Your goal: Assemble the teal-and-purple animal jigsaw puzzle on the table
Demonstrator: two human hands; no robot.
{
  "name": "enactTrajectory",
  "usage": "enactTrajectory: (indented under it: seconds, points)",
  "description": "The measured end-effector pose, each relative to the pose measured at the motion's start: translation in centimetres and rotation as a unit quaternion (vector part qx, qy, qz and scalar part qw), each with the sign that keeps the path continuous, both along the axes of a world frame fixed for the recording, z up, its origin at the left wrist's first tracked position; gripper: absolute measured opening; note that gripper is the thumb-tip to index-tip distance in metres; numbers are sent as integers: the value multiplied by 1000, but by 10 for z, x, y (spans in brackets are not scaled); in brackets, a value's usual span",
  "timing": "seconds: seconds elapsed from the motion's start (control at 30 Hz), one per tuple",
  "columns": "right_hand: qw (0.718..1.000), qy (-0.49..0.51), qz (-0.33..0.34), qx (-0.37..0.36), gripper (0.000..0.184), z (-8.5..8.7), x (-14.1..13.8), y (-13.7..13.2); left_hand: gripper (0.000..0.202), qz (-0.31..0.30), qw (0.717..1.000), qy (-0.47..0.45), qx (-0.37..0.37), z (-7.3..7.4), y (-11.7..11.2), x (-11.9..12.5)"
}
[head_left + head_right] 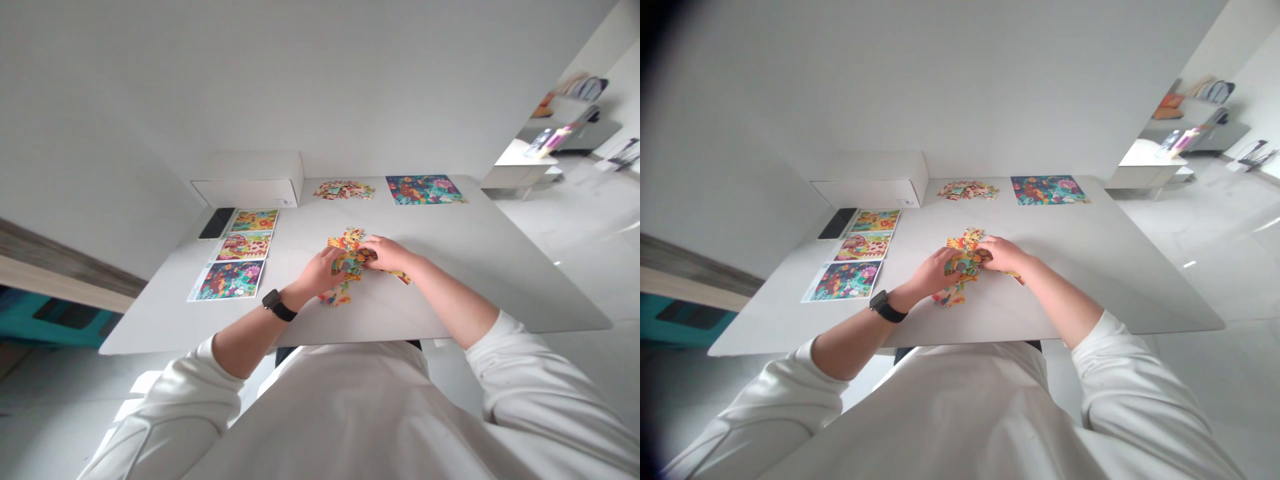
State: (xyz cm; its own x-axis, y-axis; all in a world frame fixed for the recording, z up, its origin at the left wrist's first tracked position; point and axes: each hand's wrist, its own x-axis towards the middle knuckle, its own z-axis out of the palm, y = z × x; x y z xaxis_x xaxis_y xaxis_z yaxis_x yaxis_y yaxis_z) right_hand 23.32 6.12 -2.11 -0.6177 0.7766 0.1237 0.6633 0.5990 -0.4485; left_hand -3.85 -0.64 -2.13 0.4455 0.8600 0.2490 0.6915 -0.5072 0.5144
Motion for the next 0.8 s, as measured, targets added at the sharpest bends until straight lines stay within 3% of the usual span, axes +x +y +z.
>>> enactTrajectory:
  seconds: [0.17,0.27,0.33,0.47,0.6,0.8]
  points:
    - [993,94,-46,-55,35,4,3,11,42,44,998,-50,15,6,2,-26]
    - [982,152,-70,-85,34,5,-7,9,40,66,996,-51,13,8,1,-35]
    - [980,176,-63,-68,36,4,-19,5,40,69,997,-43,1,8,-1,-36]
    - [991,128,24,-9,47,0,-36,-4,49,57,997,-42,-14,4,-8,-35]
    - [997,43,65,0,51,-6,-23,-9,67,47,997,-47,-37,0,-16,-42]
    - [999,22,25,20,48,-16,12,-33,42,15,997,-34,-66,-2,-17,-58]
